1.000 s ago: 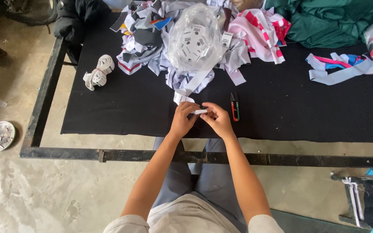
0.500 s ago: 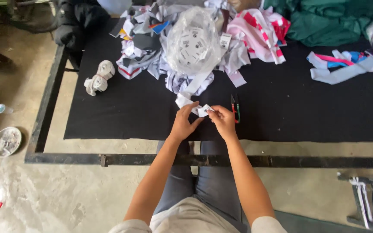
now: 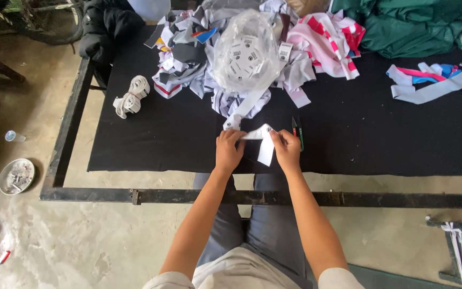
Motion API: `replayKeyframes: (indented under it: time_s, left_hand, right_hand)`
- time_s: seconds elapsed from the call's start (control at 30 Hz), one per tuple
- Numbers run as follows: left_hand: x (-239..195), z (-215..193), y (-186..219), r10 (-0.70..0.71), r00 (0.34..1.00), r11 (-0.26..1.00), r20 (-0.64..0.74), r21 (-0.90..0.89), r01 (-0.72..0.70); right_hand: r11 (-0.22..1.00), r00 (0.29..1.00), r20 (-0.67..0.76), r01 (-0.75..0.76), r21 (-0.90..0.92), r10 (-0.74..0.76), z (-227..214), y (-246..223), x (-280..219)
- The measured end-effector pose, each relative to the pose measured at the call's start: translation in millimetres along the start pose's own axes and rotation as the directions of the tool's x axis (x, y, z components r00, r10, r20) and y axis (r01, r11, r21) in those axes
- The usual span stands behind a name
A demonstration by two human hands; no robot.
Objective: Cutting individual garment labels from a continuous printed strip using scissors on a work table.
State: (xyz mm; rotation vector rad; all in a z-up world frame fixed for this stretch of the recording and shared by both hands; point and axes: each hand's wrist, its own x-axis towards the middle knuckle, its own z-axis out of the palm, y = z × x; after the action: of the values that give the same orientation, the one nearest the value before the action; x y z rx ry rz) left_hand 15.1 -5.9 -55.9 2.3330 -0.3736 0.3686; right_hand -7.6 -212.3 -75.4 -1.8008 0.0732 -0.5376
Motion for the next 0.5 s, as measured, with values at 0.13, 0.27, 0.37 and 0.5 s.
replayKeyframes:
  time_s: [0.13,0.27,0.37,0.5]
  left_hand:
    - [-3.7,-4.1,3.6,-0.042,0.997,0.999,-0.064,-0.022,0.040]
    - [2.6,-10.2,7.5,-0.034,0.994,0.999,-0.107,-0.025,0.032]
    - [2.0,-4.0,1.2,-0.049,0.993,0.999,-0.107,-0.002,0.049]
    - [-1.6,0.1,-2.6,-0.062,0.992,0.998,-0.114,-0.007,0.062]
  right_hand:
    - [0.999,1.000,0.028,0.003,-0.044,-0.002,-1.6,-3.0,-4.7]
    - [1.000,0.994,0.107,0.028,0.012,-0.030,0.5,-5.0,1.2]
    - [0.999,0.988,0.155,0.009,0.037,-0.015,0.8,-6.8,2.5]
    - [0.999,0.983,0.186,-0.015,0.049,0.005,-0.4,-9.5,-2.4]
